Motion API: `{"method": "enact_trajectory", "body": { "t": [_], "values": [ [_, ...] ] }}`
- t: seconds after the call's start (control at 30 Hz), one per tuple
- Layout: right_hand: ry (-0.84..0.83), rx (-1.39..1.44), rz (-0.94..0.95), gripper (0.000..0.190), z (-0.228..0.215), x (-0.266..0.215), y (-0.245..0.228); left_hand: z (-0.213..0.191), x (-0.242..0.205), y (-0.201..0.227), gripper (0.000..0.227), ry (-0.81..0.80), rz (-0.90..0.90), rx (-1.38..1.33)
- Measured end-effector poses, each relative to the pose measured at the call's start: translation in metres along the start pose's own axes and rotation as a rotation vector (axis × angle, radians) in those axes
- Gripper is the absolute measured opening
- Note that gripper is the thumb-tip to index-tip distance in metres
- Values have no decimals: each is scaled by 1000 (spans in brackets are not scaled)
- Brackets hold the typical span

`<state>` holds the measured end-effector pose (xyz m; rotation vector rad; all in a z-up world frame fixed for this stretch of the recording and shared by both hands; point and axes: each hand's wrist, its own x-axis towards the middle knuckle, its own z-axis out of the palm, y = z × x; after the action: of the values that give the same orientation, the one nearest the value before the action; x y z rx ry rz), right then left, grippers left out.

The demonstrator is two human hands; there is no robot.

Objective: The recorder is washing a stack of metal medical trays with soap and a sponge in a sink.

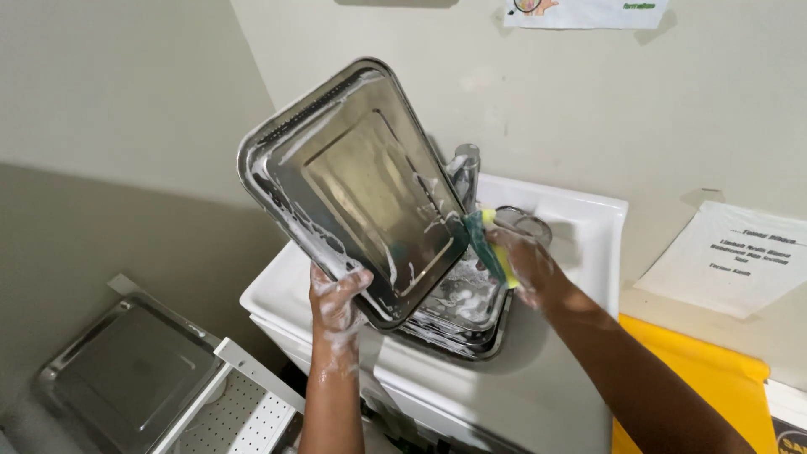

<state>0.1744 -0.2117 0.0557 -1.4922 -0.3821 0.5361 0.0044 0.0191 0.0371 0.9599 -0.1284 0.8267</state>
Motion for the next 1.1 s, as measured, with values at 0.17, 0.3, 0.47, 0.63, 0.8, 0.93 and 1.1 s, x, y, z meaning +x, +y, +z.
{"method": "enact_trajectory", "body": {
  "t": [0.17, 0.3, 0.47, 0.63, 0.8, 0.93, 1.1],
  "values": [
    [-41, 332, 99, 42, 2, -4, 38, -4, 5, -30, 72, 44, 22, 3],
    [-104, 468, 217, 44, 41, -42, 29, 3, 9, -50, 69, 86, 37, -40],
    [-205, 518, 403, 51, 64, -83, 25, 24, 10, -51, 69, 161, 71, -40],
    [-597, 446, 223, 55, 52, -101, 33, 16, 14, -58, 70, 165, 148, 14],
    [35, -440, -666, 62, 46, -67, 46, 14, 8, -57, 44, 113, -61, -294],
    [130, -978, -1075, 68, 44, -47, 32, 32, -3, -54, 52, -11, -173, -435],
    [384, -929, -1098, 61, 69, -21, -26, 31, -27, -92, 54, 20, -408, -304]
  ]
}}
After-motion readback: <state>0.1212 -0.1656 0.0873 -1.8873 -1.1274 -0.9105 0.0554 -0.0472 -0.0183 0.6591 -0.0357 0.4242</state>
